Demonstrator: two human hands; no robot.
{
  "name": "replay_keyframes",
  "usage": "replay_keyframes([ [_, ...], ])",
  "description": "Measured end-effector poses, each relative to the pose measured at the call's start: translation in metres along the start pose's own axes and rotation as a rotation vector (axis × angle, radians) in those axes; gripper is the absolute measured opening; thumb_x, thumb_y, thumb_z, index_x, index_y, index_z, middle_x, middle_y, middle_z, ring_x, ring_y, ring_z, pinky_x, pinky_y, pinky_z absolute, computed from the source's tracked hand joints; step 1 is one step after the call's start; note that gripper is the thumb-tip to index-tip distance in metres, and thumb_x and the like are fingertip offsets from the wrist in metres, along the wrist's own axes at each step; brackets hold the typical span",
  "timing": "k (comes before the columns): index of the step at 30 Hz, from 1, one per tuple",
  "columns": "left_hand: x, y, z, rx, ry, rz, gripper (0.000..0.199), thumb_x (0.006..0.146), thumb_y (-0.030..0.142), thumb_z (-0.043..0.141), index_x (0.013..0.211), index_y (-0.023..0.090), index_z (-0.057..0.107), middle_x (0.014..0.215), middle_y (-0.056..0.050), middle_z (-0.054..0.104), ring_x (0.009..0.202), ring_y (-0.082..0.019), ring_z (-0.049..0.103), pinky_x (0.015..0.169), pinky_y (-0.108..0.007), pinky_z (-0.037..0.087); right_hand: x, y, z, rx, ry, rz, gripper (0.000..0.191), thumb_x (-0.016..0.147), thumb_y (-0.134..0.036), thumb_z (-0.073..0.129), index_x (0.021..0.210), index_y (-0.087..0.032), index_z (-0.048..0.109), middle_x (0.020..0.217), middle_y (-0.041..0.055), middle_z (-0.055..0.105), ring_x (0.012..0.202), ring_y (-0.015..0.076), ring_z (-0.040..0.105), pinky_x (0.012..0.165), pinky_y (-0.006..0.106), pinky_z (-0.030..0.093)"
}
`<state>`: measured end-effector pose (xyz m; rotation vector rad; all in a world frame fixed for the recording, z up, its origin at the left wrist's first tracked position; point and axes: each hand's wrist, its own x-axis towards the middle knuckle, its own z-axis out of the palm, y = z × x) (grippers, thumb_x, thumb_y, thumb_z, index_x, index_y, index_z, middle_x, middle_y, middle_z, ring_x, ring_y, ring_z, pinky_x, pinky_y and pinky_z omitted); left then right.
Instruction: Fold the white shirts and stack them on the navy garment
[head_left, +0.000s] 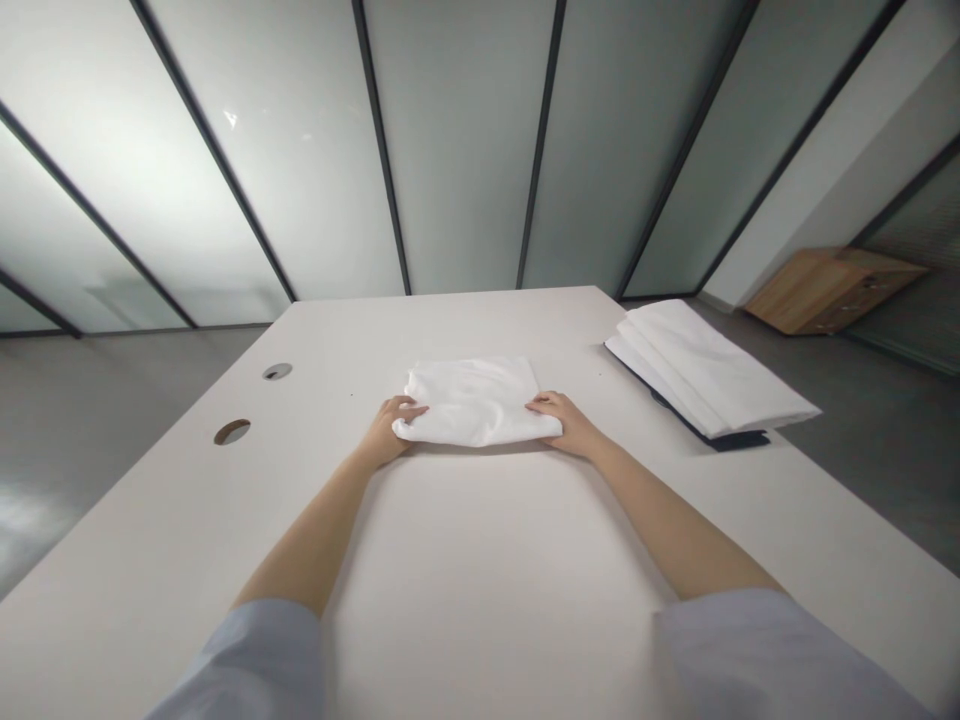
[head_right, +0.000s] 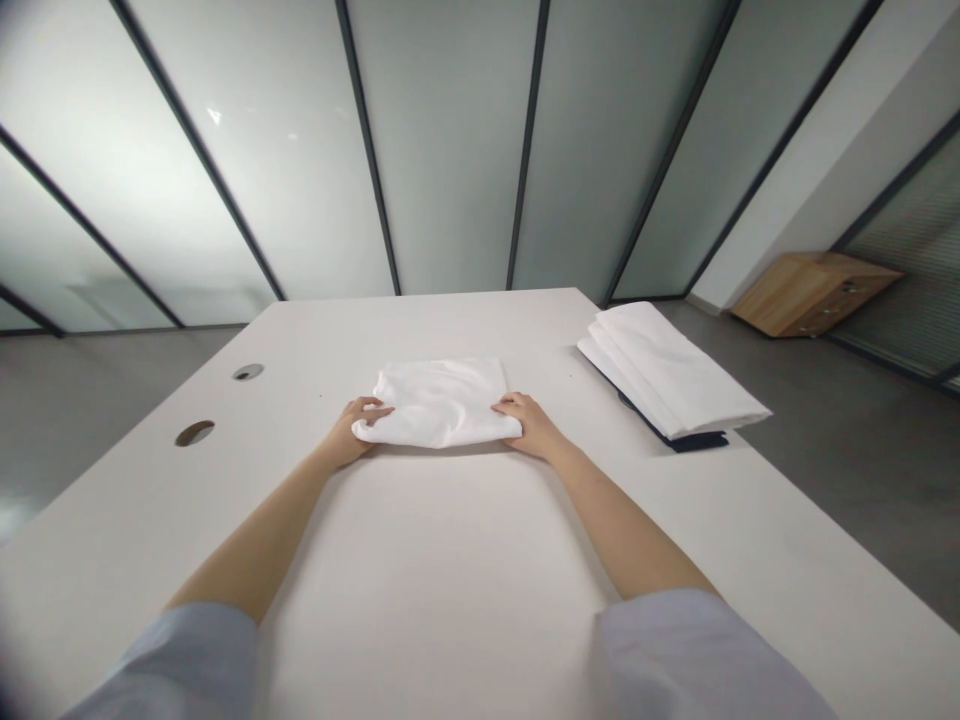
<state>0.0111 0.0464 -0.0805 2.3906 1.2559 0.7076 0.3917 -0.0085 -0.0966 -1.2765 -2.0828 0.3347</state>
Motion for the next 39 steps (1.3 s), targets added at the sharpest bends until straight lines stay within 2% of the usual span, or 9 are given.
replay_keyframes([
  [4, 0.002, 0.002, 0.003, -0.018, -0.019, 0.027, 0.047, 0.068, 0.024, 0.060, 0.114, 0.023, 0.068, 0.136, -0.008, 0.057, 0.133, -0.029, 0.043, 0.112, -0.046, 0.032, 0.000, -0.002, 0.000, 0.093, 0.003, 0.090, 0.034, 0.071, -0.027, 0.067, 0.105, -0.024, 0.069, 0.128, 0.0082, 0.062, 0.128, 0.0277, 0.049, 0.107, 0.047, 0.037],
  [7, 0.003, 0.004, 0.007, -0.193, -0.019, -0.112, 0.046, 0.072, 0.030, 0.055, 0.116, 0.019, 0.066, 0.119, -0.009, 0.068, 0.117, -0.028, 0.057, 0.103, -0.042, 0.043, 0.001, -0.007, 0.000, 0.181, 0.000, 0.212, 0.030, 0.077, -0.035, 0.062, 0.104, -0.023, 0.068, 0.117, 0.0072, 0.068, 0.117, 0.0273, 0.058, 0.102, 0.044, 0.042],
  [12, 0.005, 0.005, 0.008, -0.263, 0.092, -0.370, 0.042, 0.075, 0.049, 0.053, 0.093, 0.015, 0.068, 0.089, -0.008, 0.072, 0.097, -0.030, 0.064, 0.083, -0.037, 0.051, 0.005, -0.013, -0.001, 0.241, 0.069, 0.351, 0.030, 0.084, -0.043, 0.053, 0.099, -0.021, 0.068, 0.101, 0.0068, 0.072, 0.103, 0.0284, 0.063, 0.092, 0.041, 0.047],
  [18, 0.008, 0.009, 0.007, -0.275, 0.170, -0.416, 0.050, 0.077, 0.062, 0.045, 0.077, 0.015, 0.063, 0.076, -0.006, 0.068, 0.085, -0.028, 0.063, 0.070, -0.033, 0.048, 0.009, -0.013, 0.007, 0.248, 0.134, 0.436, 0.037, 0.088, -0.049, 0.044, 0.096, -0.019, 0.063, 0.078, 0.0036, 0.068, 0.078, 0.0230, 0.063, 0.071, 0.033, 0.050],
  [22, 0.012, 0.015, 0.008, -0.200, 0.227, -0.424, 0.046, 0.083, 0.057, 0.040, 0.084, 0.016, 0.062, 0.079, -0.007, 0.068, 0.084, -0.027, 0.063, 0.070, -0.032, 0.046, 0.013, -0.010, 0.014, 0.171, 0.182, 0.488, 0.038, 0.087, -0.046, 0.047, 0.110, -0.018, 0.060, 0.072, 0.0031, 0.067, 0.069, 0.0215, 0.062, 0.064, 0.031, 0.049],
  [27, 0.014, 0.019, 0.010, 0.009, 0.268, -0.493, 0.036, 0.085, 0.044, 0.045, 0.109, 0.019, 0.055, 0.081, -0.008, 0.067, 0.083, -0.026, 0.065, 0.071, -0.033, 0.046, 0.015, -0.012, 0.016, 0.022, 0.218, 0.510, 0.053, 0.086, -0.040, 0.050, 0.134, -0.018, 0.050, 0.066, 0.0014, 0.064, 0.063, 0.0210, 0.060, 0.067, 0.033, 0.048],
  [32, 0.012, 0.024, 0.010, 0.097, 0.272, -0.467, 0.051, 0.083, 0.028, 0.046, 0.132, 0.016, 0.041, 0.084, -0.007, 0.066, 0.083, -0.025, 0.065, 0.076, -0.036, 0.048, 0.013, -0.015, 0.014, -0.099, 0.197, 0.446, 0.054, 0.086, -0.042, 0.050, 0.134, -0.019, 0.053, 0.083, 0.0052, 0.066, 0.074, 0.0219, 0.061, 0.073, 0.034, 0.049],
  [36, 0.008, 0.025, 0.009, 0.206, 0.280, -0.362, 0.064, 0.077, 0.020, 0.050, 0.139, 0.018, 0.039, 0.120, -0.015, 0.059, 0.108, -0.029, 0.059, 0.091, -0.043, 0.046, 0.012, -0.010, 0.016, -0.153, 0.189, 0.377, 0.051, 0.088, -0.043, 0.047, 0.132, -0.018, 0.055, 0.107, 0.0119, 0.063, 0.096, 0.0250, 0.061, 0.088, 0.039, 0.048],
  [39, 0.006, 0.024, 0.008, 0.312, 0.249, -0.235, 0.068, 0.073, 0.015, 0.051, 0.140, 0.021, 0.042, 0.143, -0.015, 0.045, 0.128, -0.032, 0.044, 0.103, -0.047, 0.039, 0.012, -0.004, 0.018, -0.219, 0.174, 0.302, 0.048, 0.088, -0.043, 0.049, 0.129, -0.018, 0.056, 0.133, 0.0164, 0.053, 0.123, 0.0301, 0.049, 0.103, 0.045, 0.039],
])
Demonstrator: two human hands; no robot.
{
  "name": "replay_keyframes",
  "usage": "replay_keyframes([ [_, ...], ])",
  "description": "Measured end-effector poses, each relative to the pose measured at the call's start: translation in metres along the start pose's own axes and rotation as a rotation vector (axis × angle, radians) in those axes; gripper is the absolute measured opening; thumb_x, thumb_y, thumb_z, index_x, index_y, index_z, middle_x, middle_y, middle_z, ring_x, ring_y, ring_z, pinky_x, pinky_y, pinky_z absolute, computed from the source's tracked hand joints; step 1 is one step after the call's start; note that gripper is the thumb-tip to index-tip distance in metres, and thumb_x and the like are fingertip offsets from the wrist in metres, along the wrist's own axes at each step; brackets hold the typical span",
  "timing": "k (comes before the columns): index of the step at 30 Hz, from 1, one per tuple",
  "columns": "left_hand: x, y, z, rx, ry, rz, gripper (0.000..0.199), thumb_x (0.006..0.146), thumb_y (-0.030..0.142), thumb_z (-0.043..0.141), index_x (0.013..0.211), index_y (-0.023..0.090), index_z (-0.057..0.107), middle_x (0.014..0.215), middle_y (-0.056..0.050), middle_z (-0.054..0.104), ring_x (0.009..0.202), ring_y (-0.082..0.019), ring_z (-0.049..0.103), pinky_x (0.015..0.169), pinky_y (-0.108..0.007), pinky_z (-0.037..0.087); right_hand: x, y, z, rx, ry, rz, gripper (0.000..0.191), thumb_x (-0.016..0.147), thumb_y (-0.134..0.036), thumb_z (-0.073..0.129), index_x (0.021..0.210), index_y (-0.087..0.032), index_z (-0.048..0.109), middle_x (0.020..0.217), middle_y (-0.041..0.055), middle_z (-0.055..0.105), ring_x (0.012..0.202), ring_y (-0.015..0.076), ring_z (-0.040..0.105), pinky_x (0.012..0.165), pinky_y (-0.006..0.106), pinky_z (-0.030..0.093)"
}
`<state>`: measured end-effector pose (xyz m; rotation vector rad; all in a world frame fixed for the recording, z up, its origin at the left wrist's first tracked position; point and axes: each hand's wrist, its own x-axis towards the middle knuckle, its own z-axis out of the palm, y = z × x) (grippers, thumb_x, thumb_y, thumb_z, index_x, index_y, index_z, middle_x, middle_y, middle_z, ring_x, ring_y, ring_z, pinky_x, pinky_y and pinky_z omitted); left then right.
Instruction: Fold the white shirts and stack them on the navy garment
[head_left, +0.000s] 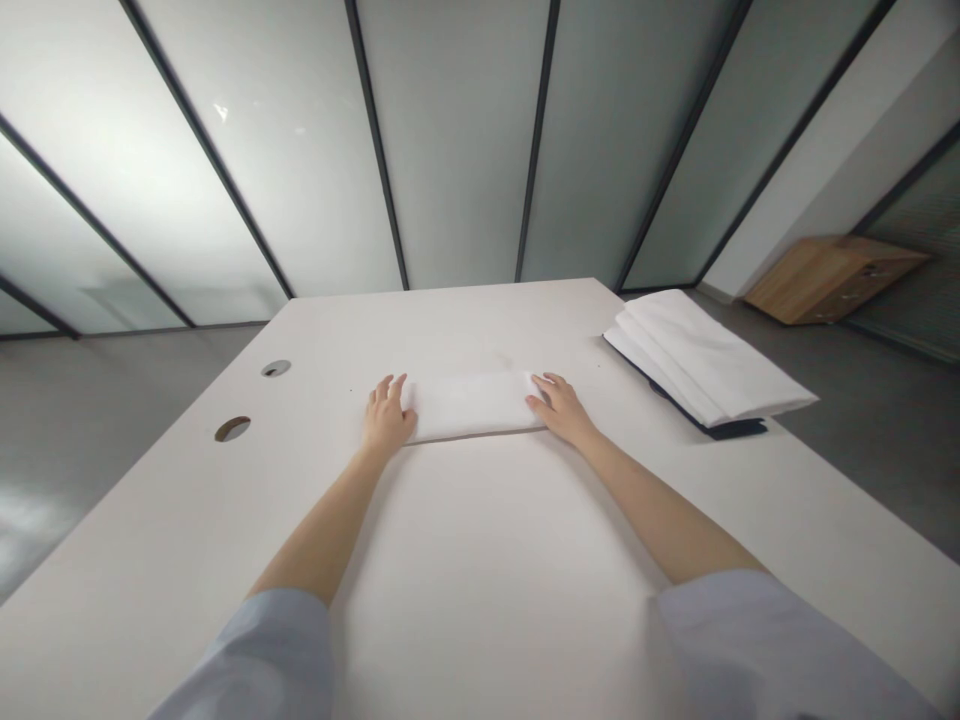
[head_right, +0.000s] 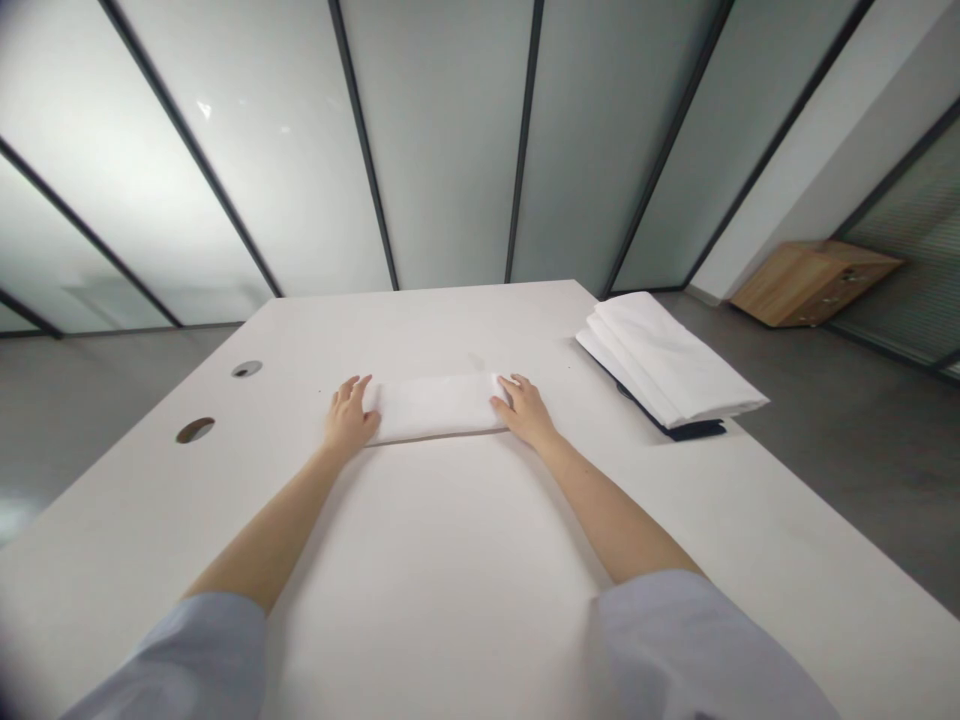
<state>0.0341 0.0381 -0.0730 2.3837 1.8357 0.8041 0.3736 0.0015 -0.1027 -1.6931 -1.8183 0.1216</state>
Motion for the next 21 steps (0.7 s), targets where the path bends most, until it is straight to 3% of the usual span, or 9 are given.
replay_keyframes([
  [5, 0.000, 0.010, -0.010, 0.101, -0.011, 0.180, 0.059, 0.078, 0.013, 0.046, 0.136, 0.021, 0.049, 0.150, -0.010, 0.041, 0.138, -0.028, 0.034, 0.111, -0.046, 0.031, 0.003, -0.006, -0.007, -0.127, 0.060, -0.145, 0.050, 0.090, -0.039, 0.048, 0.134, -0.016, 0.049, 0.150, 0.0173, 0.037, 0.136, 0.0324, 0.035, 0.107, 0.051, 0.033],
  [9, 0.005, 0.042, -0.016, 0.156, -0.048, 0.166, 0.053, 0.089, 0.032, 0.042, 0.140, 0.020, 0.046, 0.150, -0.011, 0.041, 0.138, -0.027, 0.035, 0.111, -0.044, 0.031, 0.016, -0.036, -0.013, -0.269, -0.009, -0.235, 0.048, 0.094, -0.037, 0.042, 0.136, -0.015, 0.049, 0.147, 0.0157, 0.043, 0.135, 0.0297, 0.036, 0.108, 0.046, 0.032],
  [14, 0.011, 0.081, 0.004, 0.235, -0.239, 0.034, 0.061, 0.094, 0.048, 0.032, 0.147, 0.019, 0.037, 0.154, -0.016, 0.033, 0.141, -0.035, 0.028, 0.110, -0.057, 0.026, 0.038, -0.081, 0.007, -0.375, -0.213, -0.268, 0.046, 0.098, -0.037, 0.035, 0.136, -0.017, 0.051, 0.147, 0.0123, 0.045, 0.136, 0.0287, 0.036, 0.109, 0.043, 0.028],
  [17, 0.009, 0.086, 0.020, 0.247, -0.289, -0.035, 0.061, 0.094, 0.049, 0.028, 0.146, 0.019, 0.039, 0.152, -0.017, 0.036, 0.141, -0.036, 0.028, 0.109, -0.062, 0.023, 0.040, -0.093, 0.026, -0.408, -0.319, -0.203, 0.047, 0.098, -0.039, 0.034, 0.137, -0.018, 0.050, 0.142, 0.0121, 0.050, 0.132, 0.0283, 0.040, 0.109, 0.044, 0.026],
  [21, 0.005, 0.083, 0.029, 0.252, -0.275, -0.033, 0.061, 0.094, 0.049, 0.028, 0.146, 0.018, 0.039, 0.152, -0.018, 0.036, 0.142, -0.037, 0.026, 0.109, -0.063, 0.021, 0.036, -0.091, 0.038, -0.398, -0.353, -0.158, 0.048, 0.098, -0.039, 0.034, 0.140, -0.019, 0.046, 0.142, 0.0118, 0.050, 0.132, 0.0264, 0.040, 0.109, 0.044, 0.023],
])
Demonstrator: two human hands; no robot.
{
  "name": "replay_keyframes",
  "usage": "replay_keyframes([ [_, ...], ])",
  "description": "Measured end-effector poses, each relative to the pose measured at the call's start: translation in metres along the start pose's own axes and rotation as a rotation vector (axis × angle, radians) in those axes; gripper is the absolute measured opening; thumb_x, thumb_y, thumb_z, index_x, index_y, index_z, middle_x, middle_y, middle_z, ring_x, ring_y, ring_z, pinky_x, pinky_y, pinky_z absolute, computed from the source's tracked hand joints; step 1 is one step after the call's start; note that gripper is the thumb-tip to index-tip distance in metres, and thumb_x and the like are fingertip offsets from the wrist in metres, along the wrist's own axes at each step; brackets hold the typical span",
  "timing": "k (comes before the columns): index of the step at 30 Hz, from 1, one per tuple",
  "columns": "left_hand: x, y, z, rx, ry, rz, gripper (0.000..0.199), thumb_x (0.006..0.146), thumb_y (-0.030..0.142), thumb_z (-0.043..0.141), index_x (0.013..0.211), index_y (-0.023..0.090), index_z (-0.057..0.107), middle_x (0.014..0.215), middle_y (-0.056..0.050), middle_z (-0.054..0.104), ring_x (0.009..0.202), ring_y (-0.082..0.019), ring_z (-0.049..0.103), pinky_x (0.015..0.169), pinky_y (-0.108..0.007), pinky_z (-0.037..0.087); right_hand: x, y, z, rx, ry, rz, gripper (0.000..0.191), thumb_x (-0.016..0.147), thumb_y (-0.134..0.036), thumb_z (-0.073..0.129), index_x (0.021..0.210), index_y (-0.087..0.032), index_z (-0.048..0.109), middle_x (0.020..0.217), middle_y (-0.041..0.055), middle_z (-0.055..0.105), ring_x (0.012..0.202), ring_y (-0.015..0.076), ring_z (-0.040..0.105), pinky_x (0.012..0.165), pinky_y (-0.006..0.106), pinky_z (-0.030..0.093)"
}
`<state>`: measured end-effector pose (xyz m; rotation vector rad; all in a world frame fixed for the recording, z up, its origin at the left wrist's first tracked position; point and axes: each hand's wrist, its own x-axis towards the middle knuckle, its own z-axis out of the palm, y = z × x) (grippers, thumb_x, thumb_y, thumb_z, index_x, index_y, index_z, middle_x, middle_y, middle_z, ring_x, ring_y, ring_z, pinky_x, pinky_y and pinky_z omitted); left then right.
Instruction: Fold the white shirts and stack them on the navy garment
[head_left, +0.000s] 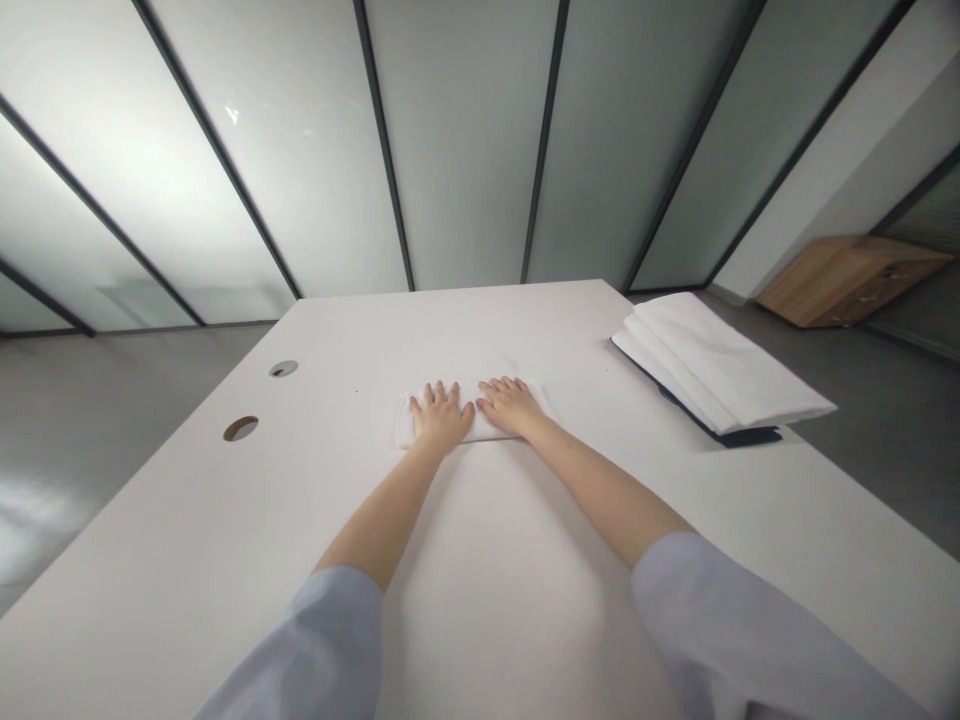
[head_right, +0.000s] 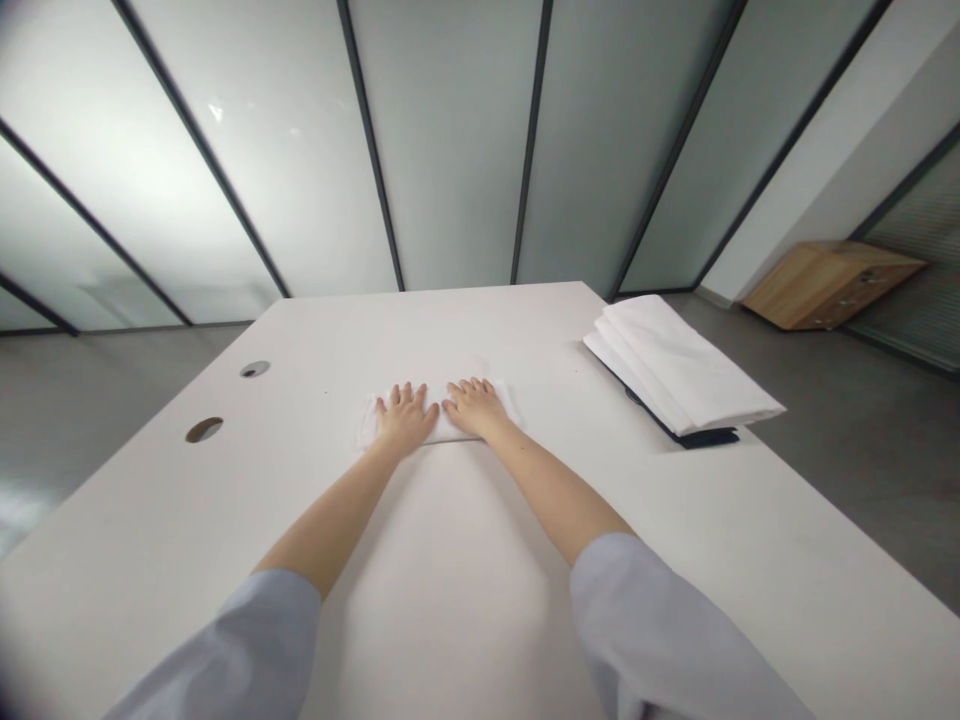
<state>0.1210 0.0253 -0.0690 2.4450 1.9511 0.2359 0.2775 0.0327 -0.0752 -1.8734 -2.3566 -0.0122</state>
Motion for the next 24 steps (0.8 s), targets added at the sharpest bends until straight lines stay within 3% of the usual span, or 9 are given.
replay_keyframes([
  [9, 0.011, -0.011, 0.004, -0.048, 0.034, 0.081, 0.058, 0.093, 0.049, 0.034, 0.142, 0.019, 0.044, 0.148, -0.016, 0.042, 0.140, -0.036, 0.030, 0.109, -0.063, 0.023, -0.005, -0.005, -0.001, 0.027, 0.029, 0.077, 0.046, 0.098, -0.040, 0.034, 0.136, -0.020, 0.049, 0.137, 0.0120, 0.055, 0.126, 0.0261, 0.045, 0.107, 0.042, 0.023],
  [14, 0.028, -0.027, 0.011, -0.150, 0.125, 0.221, 0.050, 0.090, 0.041, 0.044, 0.133, 0.018, 0.052, 0.143, -0.012, 0.050, 0.135, -0.026, 0.040, 0.114, -0.046, 0.027, -0.009, -0.015, -0.007, 0.008, 0.034, 0.207, 0.047, 0.096, -0.043, 0.034, 0.126, -0.016, 0.056, 0.128, 0.0177, 0.058, 0.118, 0.0313, 0.050, 0.099, 0.046, 0.031],
  [16, 0.030, -0.030, 0.011, -0.166, 0.168, 0.226, 0.050, 0.088, 0.039, 0.048, 0.131, 0.015, 0.052, 0.142, -0.014, 0.050, 0.134, -0.026, 0.041, 0.114, -0.044, 0.026, -0.006, -0.013, -0.011, 0.012, 0.019, 0.220, 0.050, 0.093, -0.047, 0.039, 0.123, -0.013, 0.059, 0.127, 0.0197, 0.058, 0.117, 0.0329, 0.051, 0.097, 0.046, 0.033],
  [20, 0.025, -0.033, 0.006, -0.218, 0.299, 0.141, 0.057, 0.082, 0.036, 0.057, 0.133, 0.013, 0.049, 0.142, -0.018, 0.047, 0.135, -0.032, 0.038, 0.114, -0.050, 0.025, 0.010, -0.005, -0.023, 0.083, -0.133, 0.281, 0.063, 0.084, -0.057, 0.049, 0.124, -0.009, 0.059, 0.128, 0.0226, 0.059, 0.119, 0.0362, 0.051, 0.096, 0.047, 0.038],
  [24, 0.012, -0.048, 0.004, -0.386, 0.518, -0.018, 0.052, 0.080, 0.029, 0.054, 0.129, 0.013, 0.049, 0.135, -0.017, 0.053, 0.129, -0.031, 0.045, 0.110, -0.047, 0.031, 0.024, 0.004, -0.035, 0.218, -0.369, 0.340, 0.063, 0.078, -0.057, 0.057, 0.122, -0.012, 0.062, 0.121, 0.0184, 0.065, 0.109, 0.0330, 0.060, 0.089, 0.041, 0.045],
])
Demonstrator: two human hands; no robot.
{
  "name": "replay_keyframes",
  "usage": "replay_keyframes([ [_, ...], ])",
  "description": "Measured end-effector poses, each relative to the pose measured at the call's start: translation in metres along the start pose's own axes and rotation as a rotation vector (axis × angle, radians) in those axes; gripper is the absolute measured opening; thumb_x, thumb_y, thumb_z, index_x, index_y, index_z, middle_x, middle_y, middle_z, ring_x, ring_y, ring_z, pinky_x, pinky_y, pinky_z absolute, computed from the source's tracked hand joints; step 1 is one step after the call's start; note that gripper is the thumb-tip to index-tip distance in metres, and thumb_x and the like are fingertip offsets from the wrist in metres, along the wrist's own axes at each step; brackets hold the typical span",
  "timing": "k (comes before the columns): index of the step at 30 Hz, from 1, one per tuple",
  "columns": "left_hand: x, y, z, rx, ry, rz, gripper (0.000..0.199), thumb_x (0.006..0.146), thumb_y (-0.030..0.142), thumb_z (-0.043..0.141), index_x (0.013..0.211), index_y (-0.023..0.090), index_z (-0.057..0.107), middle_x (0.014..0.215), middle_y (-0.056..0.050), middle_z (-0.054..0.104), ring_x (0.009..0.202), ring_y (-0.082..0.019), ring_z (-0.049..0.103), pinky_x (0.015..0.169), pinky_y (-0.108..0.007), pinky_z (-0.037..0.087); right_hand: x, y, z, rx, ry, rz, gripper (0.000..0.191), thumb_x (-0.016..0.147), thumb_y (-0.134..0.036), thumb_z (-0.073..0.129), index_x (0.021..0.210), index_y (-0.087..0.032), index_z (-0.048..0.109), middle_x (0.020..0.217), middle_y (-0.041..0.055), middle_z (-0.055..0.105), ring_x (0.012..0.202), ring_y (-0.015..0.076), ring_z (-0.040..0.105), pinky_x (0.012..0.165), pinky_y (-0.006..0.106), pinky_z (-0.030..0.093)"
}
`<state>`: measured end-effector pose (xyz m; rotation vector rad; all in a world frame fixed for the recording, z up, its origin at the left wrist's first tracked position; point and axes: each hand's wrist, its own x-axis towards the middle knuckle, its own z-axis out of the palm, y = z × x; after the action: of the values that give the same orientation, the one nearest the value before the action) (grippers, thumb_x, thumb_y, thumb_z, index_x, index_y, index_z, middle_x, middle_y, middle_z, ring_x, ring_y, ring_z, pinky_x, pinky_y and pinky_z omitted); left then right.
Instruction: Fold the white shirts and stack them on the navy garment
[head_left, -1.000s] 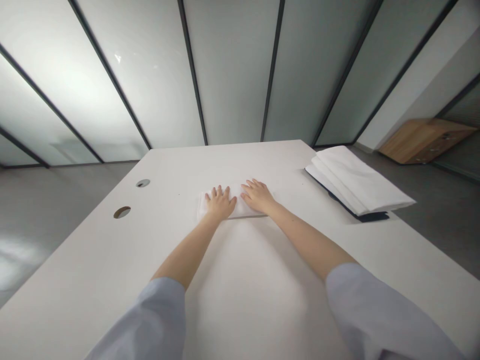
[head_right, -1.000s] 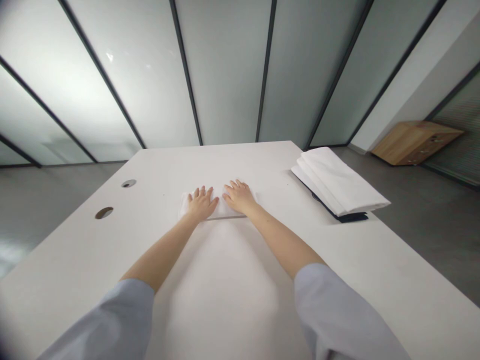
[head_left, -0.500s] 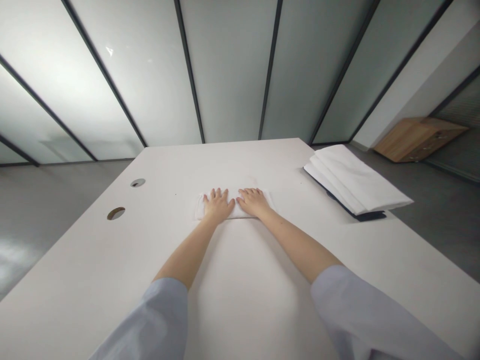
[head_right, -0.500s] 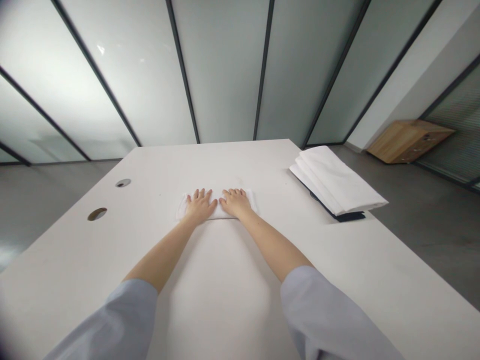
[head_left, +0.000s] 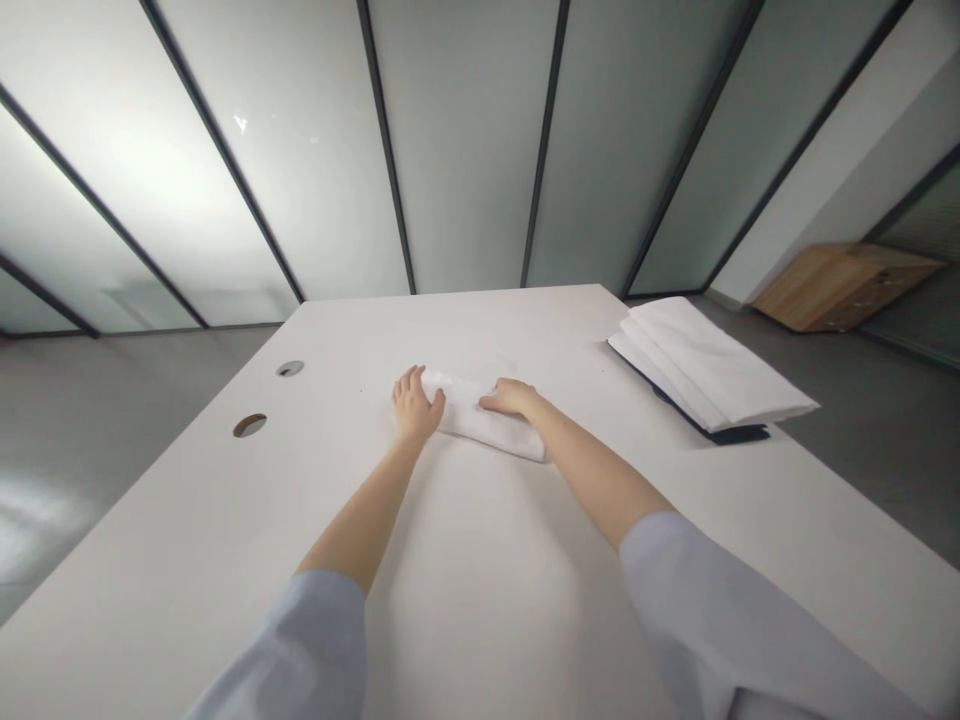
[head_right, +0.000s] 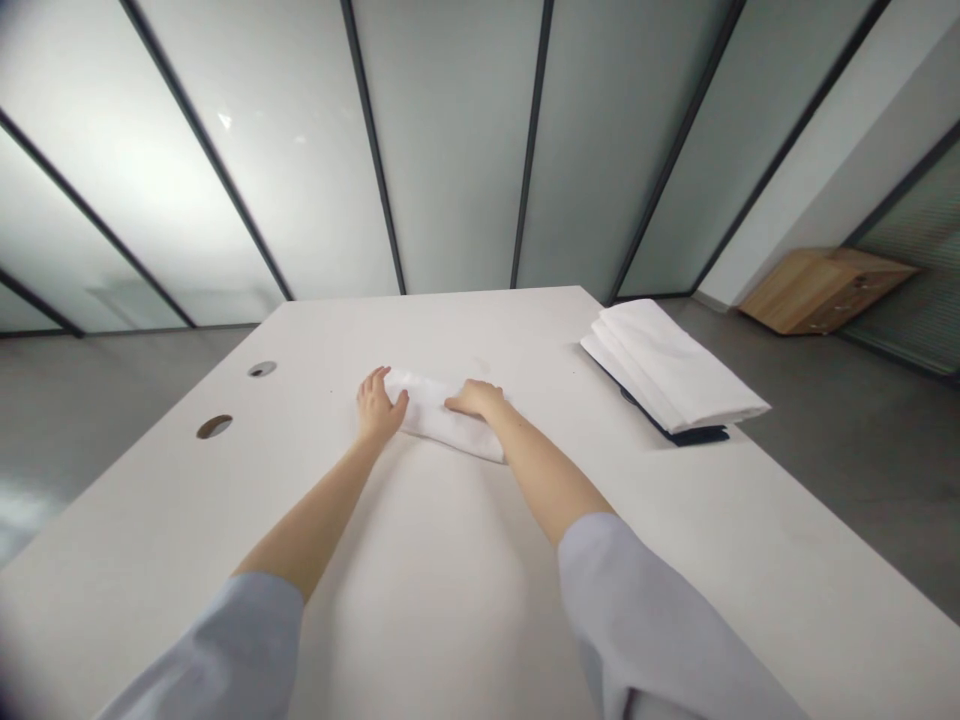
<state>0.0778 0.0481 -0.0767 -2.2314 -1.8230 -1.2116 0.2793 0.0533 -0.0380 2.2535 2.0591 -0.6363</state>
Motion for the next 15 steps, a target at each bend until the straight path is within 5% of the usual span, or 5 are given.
replay_keyframes([
  [6, -0.007, -0.032, -0.014, -0.113, 0.175, -0.179, 0.047, 0.078, 0.025, 0.053, 0.124, 0.015, 0.049, 0.128, -0.016, 0.056, 0.123, -0.029, 0.049, 0.107, -0.045, 0.034, 0.000, 0.003, -0.014, 0.087, -0.141, -0.079, 0.046, 0.079, -0.043, 0.064, 0.116, -0.016, 0.066, 0.121, 0.0112, 0.067, 0.099, 0.0247, 0.066, 0.079, 0.030, 0.049],
  [15, 0.003, -0.047, -0.014, -0.100, 0.093, -0.374, 0.040, 0.082, 0.025, 0.050, 0.121, 0.018, 0.048, 0.123, -0.013, 0.057, 0.120, -0.026, 0.052, 0.105, -0.042, 0.037, -0.011, 0.030, -0.029, 0.155, -0.149, -0.073, 0.035, 0.078, -0.032, 0.068, 0.110, -0.018, 0.068, 0.116, 0.0081, 0.069, 0.097, 0.0235, 0.067, 0.081, 0.029, 0.050],
])
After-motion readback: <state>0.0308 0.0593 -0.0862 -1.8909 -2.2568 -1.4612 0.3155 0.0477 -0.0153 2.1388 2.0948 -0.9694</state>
